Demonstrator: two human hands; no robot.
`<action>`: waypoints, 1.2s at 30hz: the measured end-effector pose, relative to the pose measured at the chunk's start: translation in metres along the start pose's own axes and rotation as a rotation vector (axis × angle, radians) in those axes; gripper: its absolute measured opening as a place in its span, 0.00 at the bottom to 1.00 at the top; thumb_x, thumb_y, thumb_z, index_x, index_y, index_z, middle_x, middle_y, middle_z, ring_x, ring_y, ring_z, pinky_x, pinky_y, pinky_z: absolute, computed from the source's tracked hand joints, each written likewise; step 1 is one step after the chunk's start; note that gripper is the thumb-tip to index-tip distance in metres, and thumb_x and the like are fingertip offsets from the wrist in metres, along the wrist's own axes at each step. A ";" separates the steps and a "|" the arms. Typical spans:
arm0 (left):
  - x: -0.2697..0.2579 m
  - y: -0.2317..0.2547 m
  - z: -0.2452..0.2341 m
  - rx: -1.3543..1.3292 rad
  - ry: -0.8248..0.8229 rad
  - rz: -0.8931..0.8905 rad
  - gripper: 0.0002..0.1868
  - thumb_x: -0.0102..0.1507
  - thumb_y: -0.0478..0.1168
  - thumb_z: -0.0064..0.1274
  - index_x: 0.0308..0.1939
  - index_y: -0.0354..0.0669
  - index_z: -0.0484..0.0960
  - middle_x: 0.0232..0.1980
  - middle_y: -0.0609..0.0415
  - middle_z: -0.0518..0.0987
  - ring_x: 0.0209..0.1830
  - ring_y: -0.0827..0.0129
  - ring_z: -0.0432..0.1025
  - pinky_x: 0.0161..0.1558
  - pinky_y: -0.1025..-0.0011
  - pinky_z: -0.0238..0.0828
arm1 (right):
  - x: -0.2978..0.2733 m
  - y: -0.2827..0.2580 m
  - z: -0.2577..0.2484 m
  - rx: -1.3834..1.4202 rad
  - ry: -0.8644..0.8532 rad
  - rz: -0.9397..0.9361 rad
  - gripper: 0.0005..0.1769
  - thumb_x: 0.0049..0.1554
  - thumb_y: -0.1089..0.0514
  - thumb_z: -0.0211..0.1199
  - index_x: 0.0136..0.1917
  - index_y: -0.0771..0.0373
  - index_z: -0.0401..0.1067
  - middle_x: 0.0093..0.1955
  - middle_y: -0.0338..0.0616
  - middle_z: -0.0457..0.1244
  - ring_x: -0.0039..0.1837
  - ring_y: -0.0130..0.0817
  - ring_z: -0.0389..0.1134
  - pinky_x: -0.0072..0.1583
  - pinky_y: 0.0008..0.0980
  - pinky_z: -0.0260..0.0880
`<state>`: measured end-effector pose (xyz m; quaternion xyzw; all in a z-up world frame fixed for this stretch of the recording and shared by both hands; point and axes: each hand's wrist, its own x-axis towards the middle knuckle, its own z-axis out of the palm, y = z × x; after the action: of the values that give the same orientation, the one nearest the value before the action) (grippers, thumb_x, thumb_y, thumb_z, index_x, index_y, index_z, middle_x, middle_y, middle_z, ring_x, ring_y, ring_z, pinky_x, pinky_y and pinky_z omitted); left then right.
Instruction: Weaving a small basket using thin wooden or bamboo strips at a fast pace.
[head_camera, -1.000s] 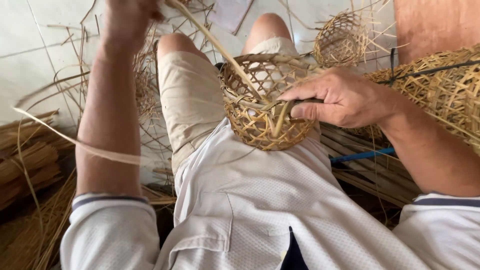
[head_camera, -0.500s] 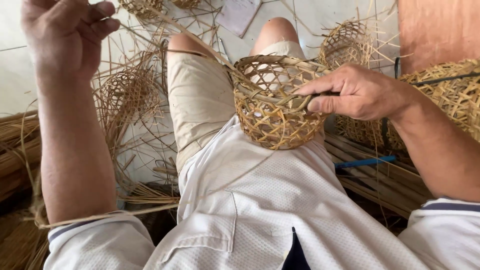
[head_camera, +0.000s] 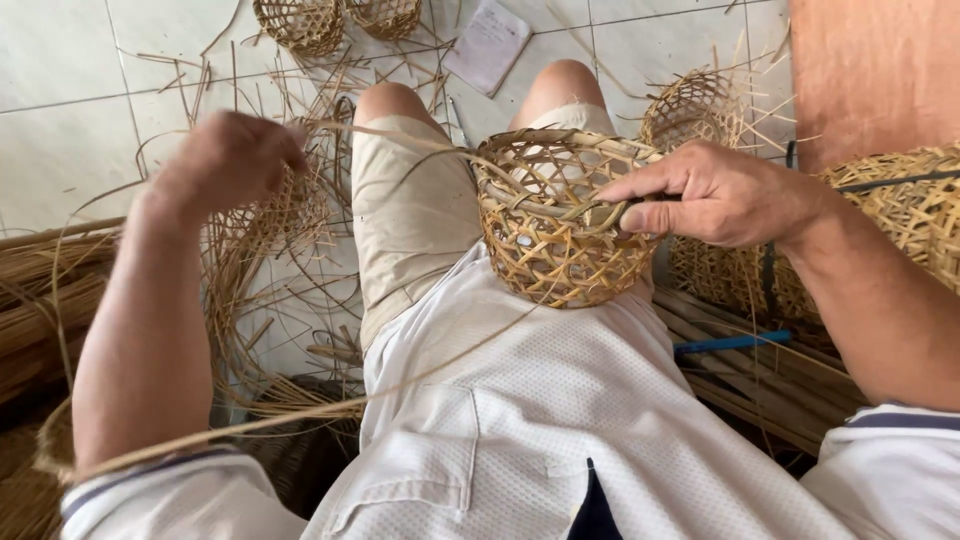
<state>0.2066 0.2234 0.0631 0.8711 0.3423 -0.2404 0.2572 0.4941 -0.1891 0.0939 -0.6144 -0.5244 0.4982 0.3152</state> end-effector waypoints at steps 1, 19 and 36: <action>0.014 -0.023 -0.002 -0.201 0.101 0.094 0.22 0.82 0.52 0.44 0.44 0.44 0.87 0.27 0.51 0.79 0.16 0.70 0.67 0.19 0.70 0.67 | 0.004 0.000 0.003 -0.013 -0.026 -0.070 0.22 0.57 0.56 0.60 0.63 0.67 0.76 0.38 0.46 0.75 0.23 0.25 0.62 0.25 0.22 0.62; -0.053 -0.001 -0.018 -1.107 -0.269 0.840 0.16 0.75 0.38 0.49 0.66 0.38 0.77 0.27 0.60 0.74 0.16 0.80 0.56 0.15 0.81 0.54 | -0.012 -0.060 -0.015 -0.608 -0.171 0.321 0.20 0.57 0.49 0.62 0.61 0.49 0.79 0.32 0.37 0.75 0.22 0.25 0.65 0.25 0.22 0.66; -0.004 0.046 0.034 0.139 0.496 0.147 0.66 0.53 0.45 0.76 0.83 0.44 0.43 0.82 0.30 0.43 0.79 0.31 0.48 0.73 0.37 0.55 | 0.039 -0.075 -0.020 -0.596 -0.260 0.346 0.21 0.53 0.46 0.66 0.60 0.46 0.81 0.52 0.28 0.78 0.35 0.28 0.79 0.40 0.31 0.80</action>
<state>0.2291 0.1715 0.0531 0.9415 0.3132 -0.0231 0.1218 0.4865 -0.1297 0.1570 -0.6904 -0.5707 0.4432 -0.0356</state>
